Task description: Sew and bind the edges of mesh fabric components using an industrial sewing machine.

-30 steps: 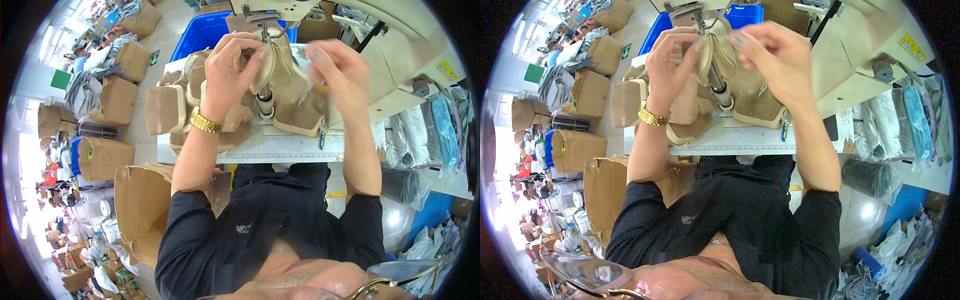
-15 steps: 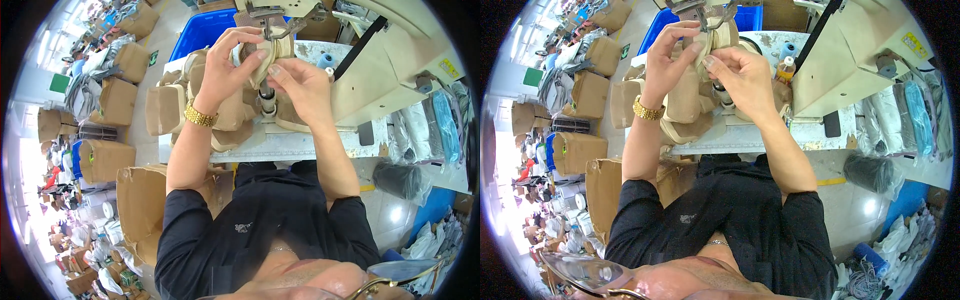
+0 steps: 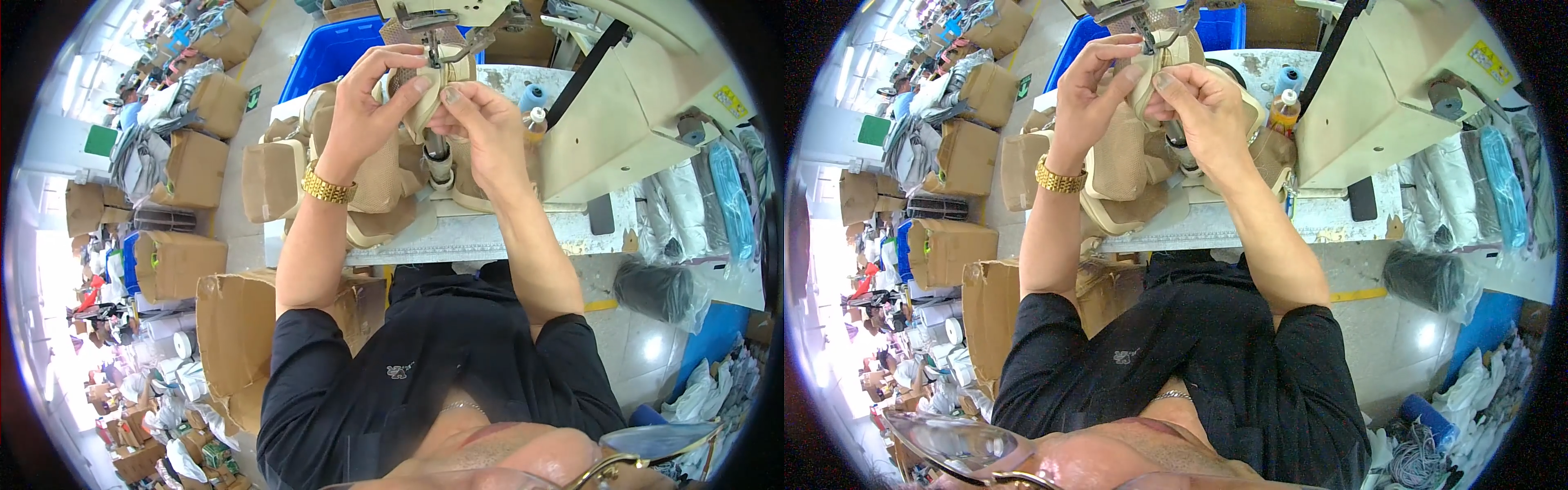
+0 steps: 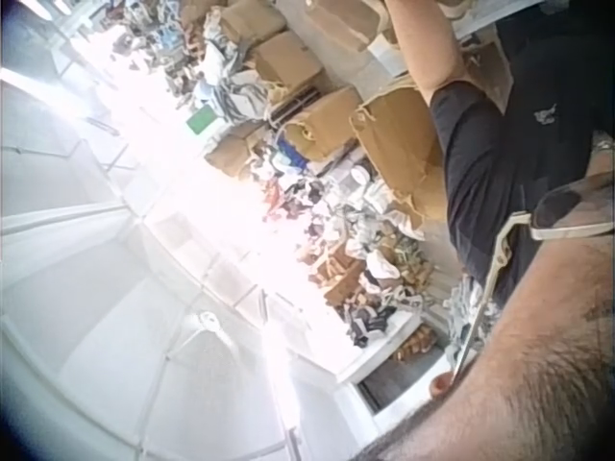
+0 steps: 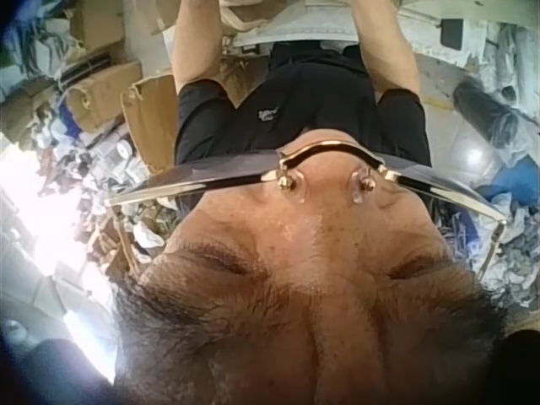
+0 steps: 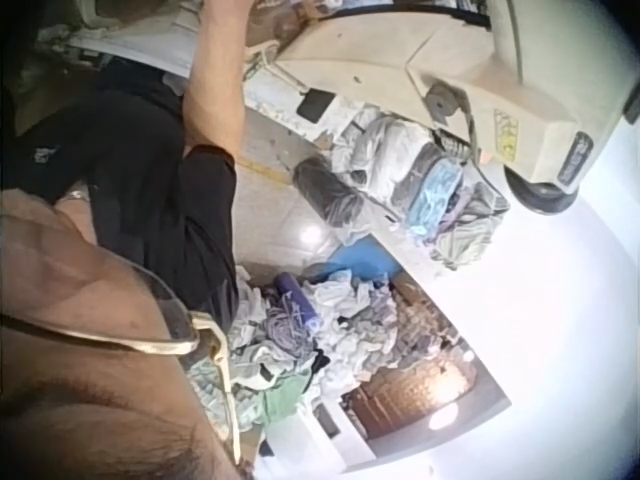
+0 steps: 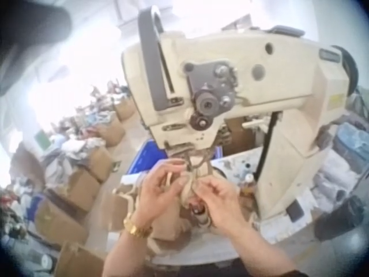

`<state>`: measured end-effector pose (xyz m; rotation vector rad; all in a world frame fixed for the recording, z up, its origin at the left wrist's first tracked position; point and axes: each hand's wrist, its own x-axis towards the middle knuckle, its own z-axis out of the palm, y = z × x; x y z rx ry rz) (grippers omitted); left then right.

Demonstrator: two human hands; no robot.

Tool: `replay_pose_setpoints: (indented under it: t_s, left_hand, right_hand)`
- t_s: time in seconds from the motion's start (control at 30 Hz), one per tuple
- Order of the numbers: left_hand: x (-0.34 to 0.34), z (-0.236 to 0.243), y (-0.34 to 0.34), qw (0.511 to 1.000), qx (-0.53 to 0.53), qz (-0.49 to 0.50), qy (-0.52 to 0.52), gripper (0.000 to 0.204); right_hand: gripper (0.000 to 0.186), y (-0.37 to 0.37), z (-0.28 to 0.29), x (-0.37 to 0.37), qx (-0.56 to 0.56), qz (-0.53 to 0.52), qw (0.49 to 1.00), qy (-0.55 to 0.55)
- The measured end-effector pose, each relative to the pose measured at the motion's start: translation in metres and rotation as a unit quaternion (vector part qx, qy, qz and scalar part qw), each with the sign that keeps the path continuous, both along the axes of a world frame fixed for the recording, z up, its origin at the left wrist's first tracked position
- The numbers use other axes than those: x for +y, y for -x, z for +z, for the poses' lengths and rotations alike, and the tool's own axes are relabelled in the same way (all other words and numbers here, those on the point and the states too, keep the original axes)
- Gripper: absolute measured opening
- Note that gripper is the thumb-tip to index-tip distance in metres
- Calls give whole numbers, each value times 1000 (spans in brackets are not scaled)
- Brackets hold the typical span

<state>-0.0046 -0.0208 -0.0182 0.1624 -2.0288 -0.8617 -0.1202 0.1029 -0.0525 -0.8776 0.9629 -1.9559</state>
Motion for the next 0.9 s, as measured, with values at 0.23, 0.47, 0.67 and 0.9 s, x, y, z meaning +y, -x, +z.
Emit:
replay_pose_setpoints:
  t_s: [0.23,0.47,0.67,0.9]
  left_hand:
    - [3,4,0,1000,-15,6,-1,21]
    - [2,2,-2,1000,-8,13,17,21]
    - [2,2,0,1000,-13,16,21,21]
    - [0,8,-10,999,-44,-12,17,31]
  right_hand:
    - [20,-3,-8,-3,-24,-5,999,42]
    - [22,-6,5,4,4,17,1000,1]
    - [17,0,-9,0,20,11,1000,-14]
    - [16,-9,-11,-4,-8,-4,999,50]
